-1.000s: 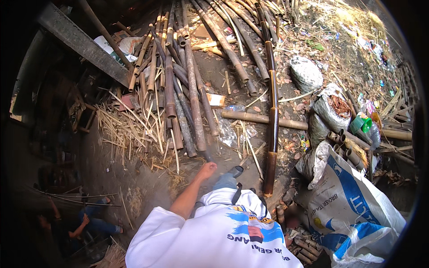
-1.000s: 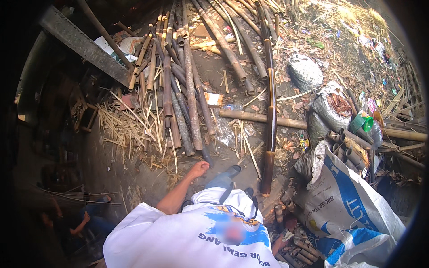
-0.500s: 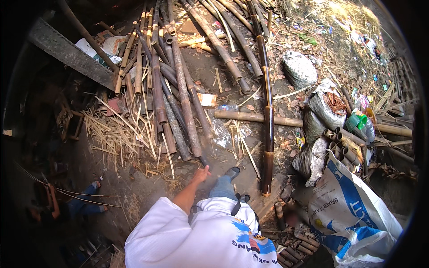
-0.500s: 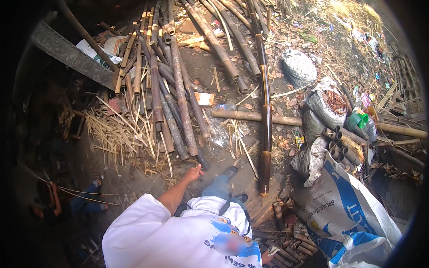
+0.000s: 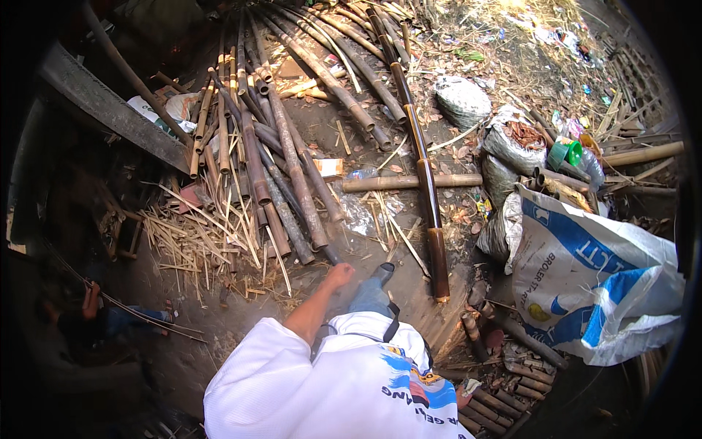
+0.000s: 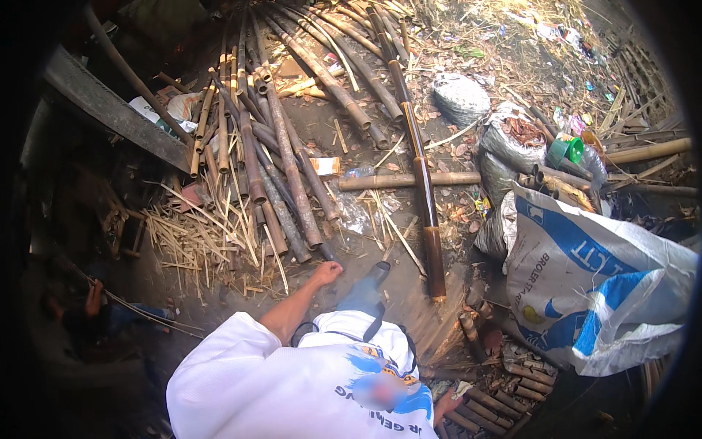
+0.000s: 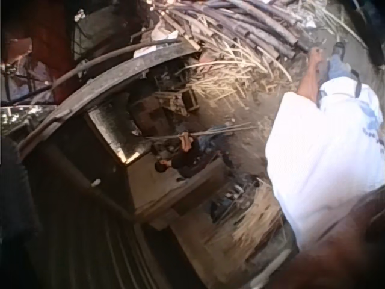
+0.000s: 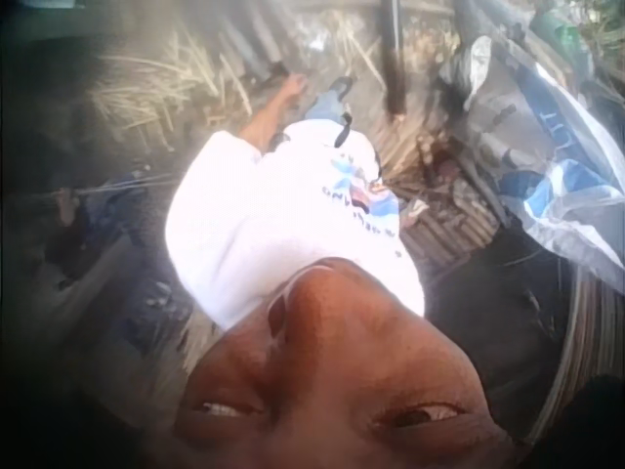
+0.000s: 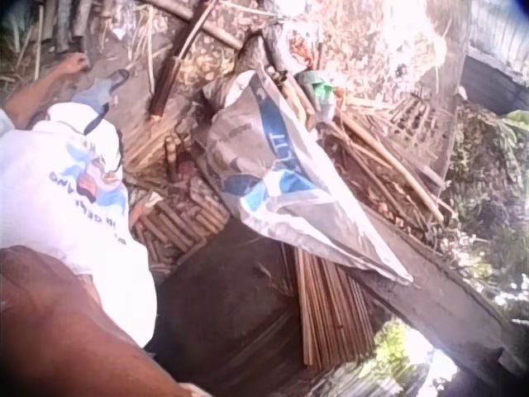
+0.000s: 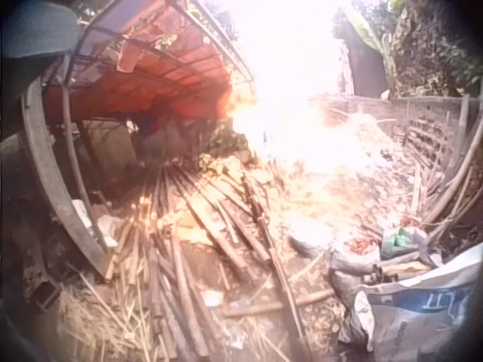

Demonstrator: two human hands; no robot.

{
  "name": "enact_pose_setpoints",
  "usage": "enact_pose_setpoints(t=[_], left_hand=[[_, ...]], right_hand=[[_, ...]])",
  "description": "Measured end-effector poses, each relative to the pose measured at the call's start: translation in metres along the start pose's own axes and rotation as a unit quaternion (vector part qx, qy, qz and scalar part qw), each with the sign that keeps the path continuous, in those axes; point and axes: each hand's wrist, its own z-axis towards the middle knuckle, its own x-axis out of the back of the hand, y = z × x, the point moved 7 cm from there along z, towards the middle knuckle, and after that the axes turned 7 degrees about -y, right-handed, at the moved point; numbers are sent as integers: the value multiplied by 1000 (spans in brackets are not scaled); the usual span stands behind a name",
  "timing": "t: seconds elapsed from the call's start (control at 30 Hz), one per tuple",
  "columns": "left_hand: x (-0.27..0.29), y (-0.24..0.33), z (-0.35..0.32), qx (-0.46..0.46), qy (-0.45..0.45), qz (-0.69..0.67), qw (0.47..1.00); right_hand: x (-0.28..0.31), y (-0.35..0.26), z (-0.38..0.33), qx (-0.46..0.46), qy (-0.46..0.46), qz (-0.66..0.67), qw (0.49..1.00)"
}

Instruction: The person sits on the ground and rubs a long bamboo pole with a cloth to polish its surface. They rotate the pole and continue rubbing along its length, then stand briefly before resuming the same rubbing action on the pole.

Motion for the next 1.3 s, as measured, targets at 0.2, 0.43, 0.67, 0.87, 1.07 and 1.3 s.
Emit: enact_pose_setpoints(t=[0.2, 0.43, 0.67, 0.87, 1.07, 1.3], left_hand=[[-53, -6, -94, -22, -65, -27, 997], [-80, -112, -201, 173, -145, 72, 972], [-82, -126, -186, 144, -190, 132, 962], [-107, 9, -131, -81, -144, 94, 982], [-121, 88, -158, -219, -192, 115, 950], [-109, -112, -169, -110, -294, -23, 949]], right_hand=[[17, 64, -17, -77, -43, 20, 996], [20, 159, -29, -139, -44, 17, 989], [43, 211, -92, -174, 16, 116, 978], [47, 267, -177, -225, 35, 164, 960], [26, 329, -265, -244, 30, 163, 956], [15, 364, -388, -274, 97, 163, 943]])
